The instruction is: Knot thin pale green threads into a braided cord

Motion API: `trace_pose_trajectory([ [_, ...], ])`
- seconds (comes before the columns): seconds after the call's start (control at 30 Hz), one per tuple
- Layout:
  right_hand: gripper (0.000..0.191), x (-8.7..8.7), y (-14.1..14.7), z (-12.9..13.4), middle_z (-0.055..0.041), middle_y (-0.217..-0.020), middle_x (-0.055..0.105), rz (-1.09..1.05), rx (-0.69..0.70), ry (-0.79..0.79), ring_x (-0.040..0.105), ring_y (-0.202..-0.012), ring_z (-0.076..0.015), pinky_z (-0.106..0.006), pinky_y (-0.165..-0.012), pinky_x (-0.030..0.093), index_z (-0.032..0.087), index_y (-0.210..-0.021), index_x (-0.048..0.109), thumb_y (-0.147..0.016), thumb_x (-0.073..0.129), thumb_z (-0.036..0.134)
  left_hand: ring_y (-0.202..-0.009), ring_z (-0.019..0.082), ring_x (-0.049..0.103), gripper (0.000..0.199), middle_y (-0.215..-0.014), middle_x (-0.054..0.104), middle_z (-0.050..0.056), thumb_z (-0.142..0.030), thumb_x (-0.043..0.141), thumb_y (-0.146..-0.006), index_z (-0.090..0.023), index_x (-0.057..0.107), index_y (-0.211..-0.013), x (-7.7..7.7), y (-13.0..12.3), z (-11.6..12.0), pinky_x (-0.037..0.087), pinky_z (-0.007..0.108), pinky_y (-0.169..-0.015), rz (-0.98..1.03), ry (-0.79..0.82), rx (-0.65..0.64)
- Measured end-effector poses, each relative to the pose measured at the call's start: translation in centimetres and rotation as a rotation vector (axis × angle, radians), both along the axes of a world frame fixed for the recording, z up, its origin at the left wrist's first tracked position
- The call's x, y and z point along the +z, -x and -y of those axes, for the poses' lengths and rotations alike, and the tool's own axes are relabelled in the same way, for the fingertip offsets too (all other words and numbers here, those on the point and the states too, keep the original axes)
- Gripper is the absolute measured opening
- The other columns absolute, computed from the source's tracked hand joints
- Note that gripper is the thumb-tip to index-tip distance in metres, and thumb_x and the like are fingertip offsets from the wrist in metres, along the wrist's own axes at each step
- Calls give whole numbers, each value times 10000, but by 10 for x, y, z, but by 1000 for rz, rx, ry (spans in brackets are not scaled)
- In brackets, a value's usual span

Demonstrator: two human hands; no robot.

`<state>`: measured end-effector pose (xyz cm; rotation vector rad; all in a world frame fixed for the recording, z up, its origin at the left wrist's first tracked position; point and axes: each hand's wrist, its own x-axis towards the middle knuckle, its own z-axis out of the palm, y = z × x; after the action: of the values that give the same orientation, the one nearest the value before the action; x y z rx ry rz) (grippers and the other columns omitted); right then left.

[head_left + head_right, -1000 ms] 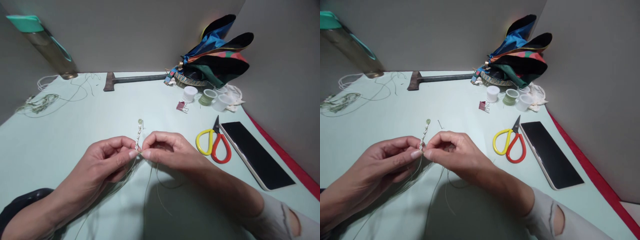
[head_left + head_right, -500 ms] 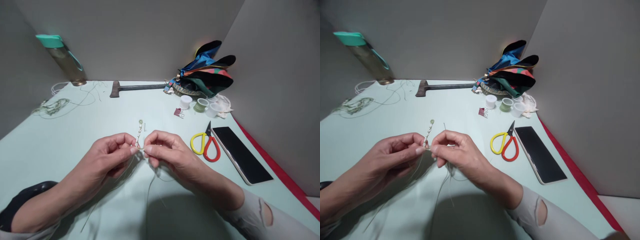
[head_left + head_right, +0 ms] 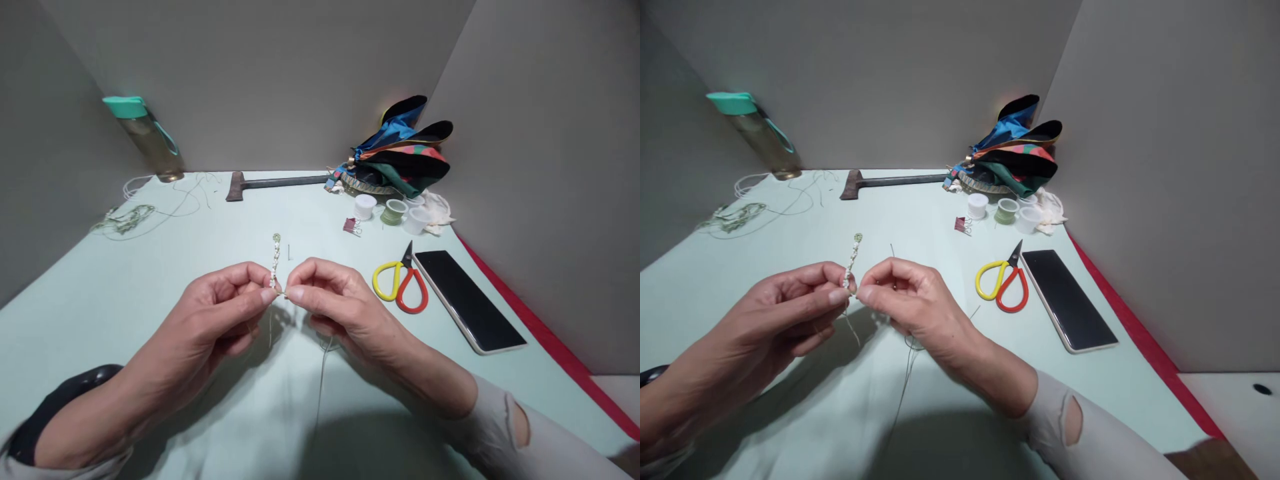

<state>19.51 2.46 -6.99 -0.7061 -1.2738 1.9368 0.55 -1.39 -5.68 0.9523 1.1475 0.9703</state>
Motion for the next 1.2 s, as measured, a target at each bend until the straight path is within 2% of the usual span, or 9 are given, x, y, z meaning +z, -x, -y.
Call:
trace_pose_trajectory([
  [0.2, 175, 3, -5, 7, 81, -651, 425, -49, 25, 2, 282, -541, -75, -244, -483, 203, 197, -796, 640, -838, 783, 289, -440, 56, 193, 159, -514, 336, -122, -293, 840, -788, -244, 691, -766, 6, -5, 9, 205, 125, -374, -36, -2, -21],
  [0.43, 215, 7, -10, 10, 64, -671, 502, 82, -21, -95, 338, -553, -84, -267, -496, 213, 194, -790, 679, -828, 813, 358, -416, 59, 200, 221, -498, 371, -118, -413, 819, -823, -245, 677, -799, 12, -5, 12, 182, 146, -357, -82, -5, -71],
  [0.8, 178, 0, -13, 12, 79, -638, 441, 0, -20, -28, 288, -542, -78, -254, -503, 213, 200, -787, 664, -882, 759, 317, -413, 60, 205, 271, -501, 348, -122, -343, 853, -758, -237, 613, -693, 14, -12, 8, 194, 151, -351, -118, 4, -111],
  [1.0, 143, -4, -17, 10, 73, -642, 437, 1, 41, -12, 293, -549, -83, -259, -511, 206, 192, -837, 701, -912, 725, 312, -421, 61, 171, 239, -526, 337, -120, -360, 870, -716, -243, 663, -740, 17, -10, 6, 202, 165, -340, -102, 14, -135],
  [1.2, 198, 1, -23, 14, 73, -646, 418, 14, 105, 10, 276, -553, -81, -266, -521, 193, 172, -812, 659, -877, 748, 337, -420, 59, 192, 216, -524, 370, -112, -317, 868, -688, -231, 673, -721, 22, -10, 4, 184, 171, -343, -106, 17, -106],
])
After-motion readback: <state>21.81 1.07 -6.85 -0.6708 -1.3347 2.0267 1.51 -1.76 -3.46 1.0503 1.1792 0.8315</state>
